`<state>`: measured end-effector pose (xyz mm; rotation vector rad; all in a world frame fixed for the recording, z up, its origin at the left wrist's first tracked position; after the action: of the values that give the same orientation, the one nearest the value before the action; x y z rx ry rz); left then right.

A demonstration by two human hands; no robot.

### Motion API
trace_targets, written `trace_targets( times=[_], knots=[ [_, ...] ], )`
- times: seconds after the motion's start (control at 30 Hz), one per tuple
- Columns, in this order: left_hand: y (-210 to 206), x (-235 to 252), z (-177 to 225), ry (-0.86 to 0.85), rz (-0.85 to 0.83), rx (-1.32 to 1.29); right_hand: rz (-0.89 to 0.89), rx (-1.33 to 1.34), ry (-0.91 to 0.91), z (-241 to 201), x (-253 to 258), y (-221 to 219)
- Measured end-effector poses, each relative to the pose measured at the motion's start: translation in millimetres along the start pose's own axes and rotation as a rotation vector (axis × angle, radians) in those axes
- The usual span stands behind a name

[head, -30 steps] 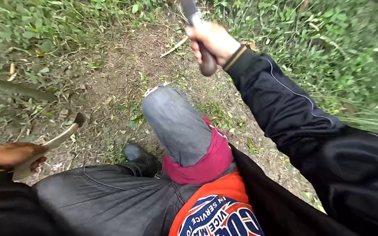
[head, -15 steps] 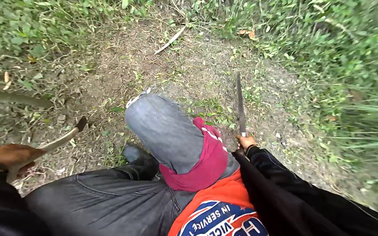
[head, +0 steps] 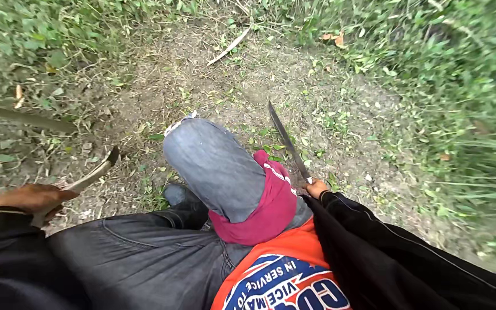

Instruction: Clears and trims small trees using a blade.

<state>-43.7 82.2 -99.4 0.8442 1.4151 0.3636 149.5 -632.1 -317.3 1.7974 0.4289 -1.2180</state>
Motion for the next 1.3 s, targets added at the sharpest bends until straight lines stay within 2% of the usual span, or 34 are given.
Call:
trace_targets(
  times=[0.1, 0.17, 0.27, 0.33, 0.37, 0.4, 0.47, 0.53, 0.57, 0.63, 0.73, 0.97, 1.03, 1.17, 1.3],
  knots=[
    [1, -36, 22, 0.015, -0.037, 0.044, 0.112, 0.219, -0.047, 15, -6, 13],
    [-1, -60, 33, 0.02, -0.036, 0.035, 0.185, 0.476, -0.072, 17, -7, 14],
    [0, -64, 35, 0.015, -0.055, 0.038, 0.222, 0.998, -0.072, -1, -4, 10],
    [0, -60, 34, -0.004, -0.07, 0.049, 0.213, 1.136, -0.074, -8, -4, 5],
    [0, -59, 34, -0.015, -0.086, 0.063, 0.212, 1.017, -0.064, -4, -6, 1],
    [0, -59, 33, -0.025, -0.093, 0.07, 0.207, 0.753, -0.05, 10, -7, -4],
    [-1, -56, 33, -0.026, -0.064, 0.063, 0.108, 0.174, -0.021, 66, 19, -19],
    [-4, -54, 32, -0.008, -0.015, 0.052, 0.051, -0.104, 0.045, 123, 59, -39],
    [-3, -45, 25, -0.012, -0.048, 0.064, 0.048, -0.133, 0.046, 134, 57, -39],
    [-2, -41, 22, -0.016, -0.106, 0.096, 0.058, -0.109, -0.02, 126, 21, -20],
    [-1, -63, 36, -0.003, -0.034, 0.069, 0.111, -0.04, -0.055, 103, -12, 3],
    [-4, -48, 27, -0.021, -0.022, 0.088, 0.19, 0.47, -0.097, 11, -28, -10],
    [-3, -34, 20, -0.025, -0.022, 0.08, 0.169, 0.321, -0.055, 5, -18, -19],
    [-1, -31, 22, -0.022, -0.016, 0.088, -0.01, -0.26, 0.111, 44, 16, -25],
    [-3, -27, 15, -0.031, -0.024, 0.069, 0.037, -0.179, 0.075, 57, -3, -1]
  ],
)
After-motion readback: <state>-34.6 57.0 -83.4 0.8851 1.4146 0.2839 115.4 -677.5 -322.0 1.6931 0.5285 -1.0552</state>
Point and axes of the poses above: each hand's wrist, its own x-axis towards the middle knuckle, its own y-axis out of the back of the hand, z = x × y, the point moved 5 cm from there along x, towards the middle knuckle, and after that the axes turned 1 degree about z, right-handed, at the moved point
